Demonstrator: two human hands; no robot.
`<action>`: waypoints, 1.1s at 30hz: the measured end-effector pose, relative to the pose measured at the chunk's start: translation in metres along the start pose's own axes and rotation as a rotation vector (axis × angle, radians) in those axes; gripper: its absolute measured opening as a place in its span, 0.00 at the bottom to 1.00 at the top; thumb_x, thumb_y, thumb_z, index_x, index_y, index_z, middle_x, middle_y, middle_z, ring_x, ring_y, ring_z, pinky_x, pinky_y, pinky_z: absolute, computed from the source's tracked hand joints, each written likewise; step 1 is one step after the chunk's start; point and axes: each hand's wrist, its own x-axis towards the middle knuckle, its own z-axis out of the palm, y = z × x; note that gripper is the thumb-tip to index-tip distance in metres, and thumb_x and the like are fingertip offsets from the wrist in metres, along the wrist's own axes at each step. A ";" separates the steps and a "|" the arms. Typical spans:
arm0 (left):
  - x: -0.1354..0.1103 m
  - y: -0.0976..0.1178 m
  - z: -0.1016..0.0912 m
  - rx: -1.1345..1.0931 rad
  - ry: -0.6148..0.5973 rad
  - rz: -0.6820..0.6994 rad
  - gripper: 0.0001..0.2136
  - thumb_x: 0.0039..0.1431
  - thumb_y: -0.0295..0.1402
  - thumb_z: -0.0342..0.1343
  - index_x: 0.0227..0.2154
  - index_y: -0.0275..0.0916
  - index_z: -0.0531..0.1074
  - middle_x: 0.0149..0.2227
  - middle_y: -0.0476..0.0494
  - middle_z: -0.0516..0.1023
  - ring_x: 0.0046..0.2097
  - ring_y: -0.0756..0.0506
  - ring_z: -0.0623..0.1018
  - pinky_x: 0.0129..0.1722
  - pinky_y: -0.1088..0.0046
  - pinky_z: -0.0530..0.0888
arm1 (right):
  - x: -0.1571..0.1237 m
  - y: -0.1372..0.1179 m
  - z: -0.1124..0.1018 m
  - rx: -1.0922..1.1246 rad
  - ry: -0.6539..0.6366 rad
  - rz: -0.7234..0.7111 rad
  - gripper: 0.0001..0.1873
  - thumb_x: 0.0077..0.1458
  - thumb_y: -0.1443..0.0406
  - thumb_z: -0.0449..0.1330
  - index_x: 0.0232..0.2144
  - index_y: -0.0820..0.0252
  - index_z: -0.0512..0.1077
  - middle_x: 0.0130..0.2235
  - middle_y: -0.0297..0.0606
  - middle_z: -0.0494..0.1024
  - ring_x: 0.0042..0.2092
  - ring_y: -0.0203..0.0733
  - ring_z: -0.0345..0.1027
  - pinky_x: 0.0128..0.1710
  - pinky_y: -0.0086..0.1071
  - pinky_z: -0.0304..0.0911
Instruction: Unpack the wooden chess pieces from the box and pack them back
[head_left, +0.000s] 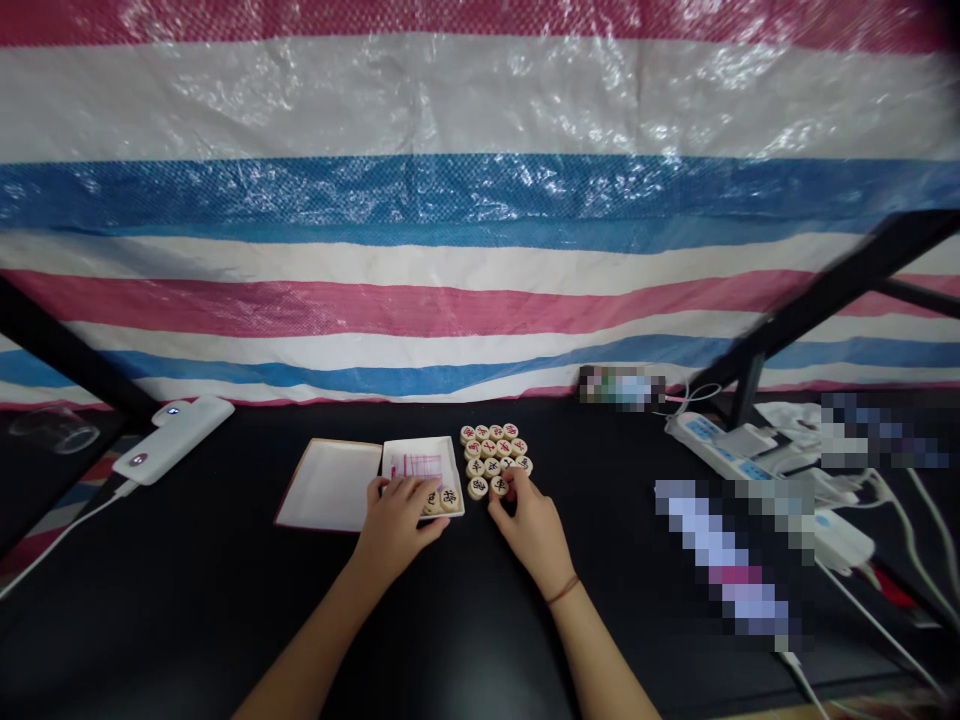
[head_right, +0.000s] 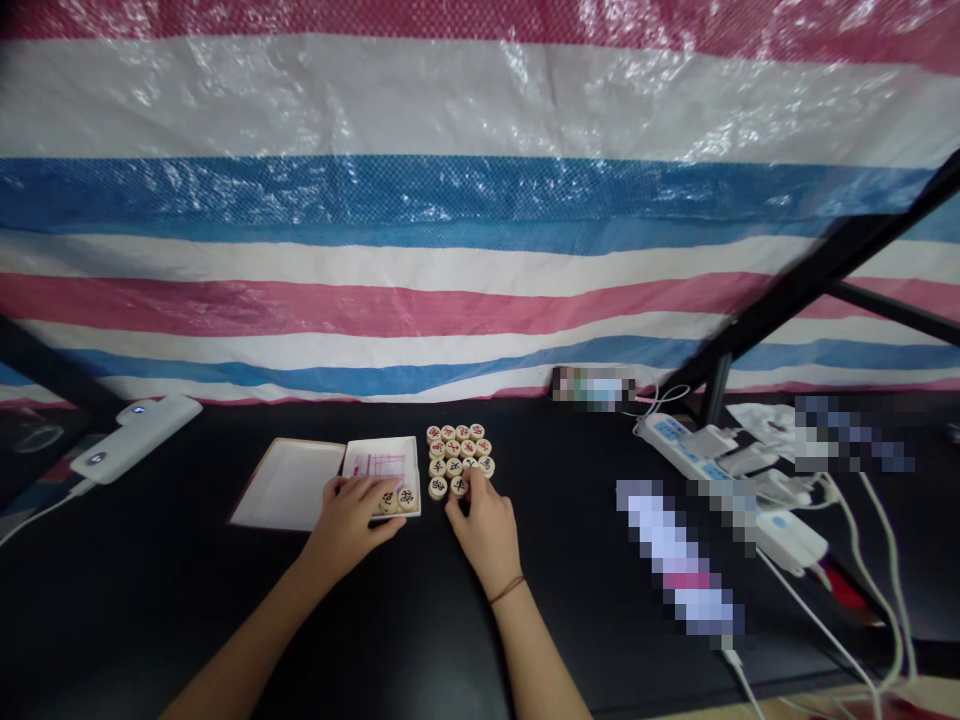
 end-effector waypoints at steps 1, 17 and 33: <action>0.000 0.000 0.000 -0.001 0.001 0.003 0.16 0.51 0.34 0.61 0.45 0.45 0.72 0.41 0.45 0.79 0.44 0.41 0.75 0.50 0.60 0.58 | 0.000 0.000 0.000 0.004 -0.006 -0.002 0.07 0.55 0.63 0.50 0.35 0.58 0.64 0.29 0.34 0.72 0.26 0.38 0.67 0.27 0.28 0.53; 0.002 -0.003 -0.011 -0.067 -0.075 0.088 0.11 0.54 0.34 0.56 0.42 0.44 0.73 0.41 0.45 0.80 0.44 0.42 0.76 0.52 0.57 0.60 | -0.012 -0.037 0.004 0.105 -0.270 -0.193 0.23 0.55 0.62 0.56 0.53 0.56 0.63 0.25 0.28 0.74 0.24 0.36 0.70 0.25 0.25 0.57; 0.009 0.007 -0.020 -0.616 -0.015 -0.135 0.09 0.55 0.34 0.56 0.39 0.42 0.74 0.36 0.47 0.79 0.37 0.47 0.78 0.40 0.70 0.75 | -0.019 -0.050 0.009 0.240 -0.074 -0.169 0.19 0.53 0.59 0.57 0.46 0.61 0.67 0.21 0.26 0.67 0.21 0.33 0.64 0.23 0.24 0.57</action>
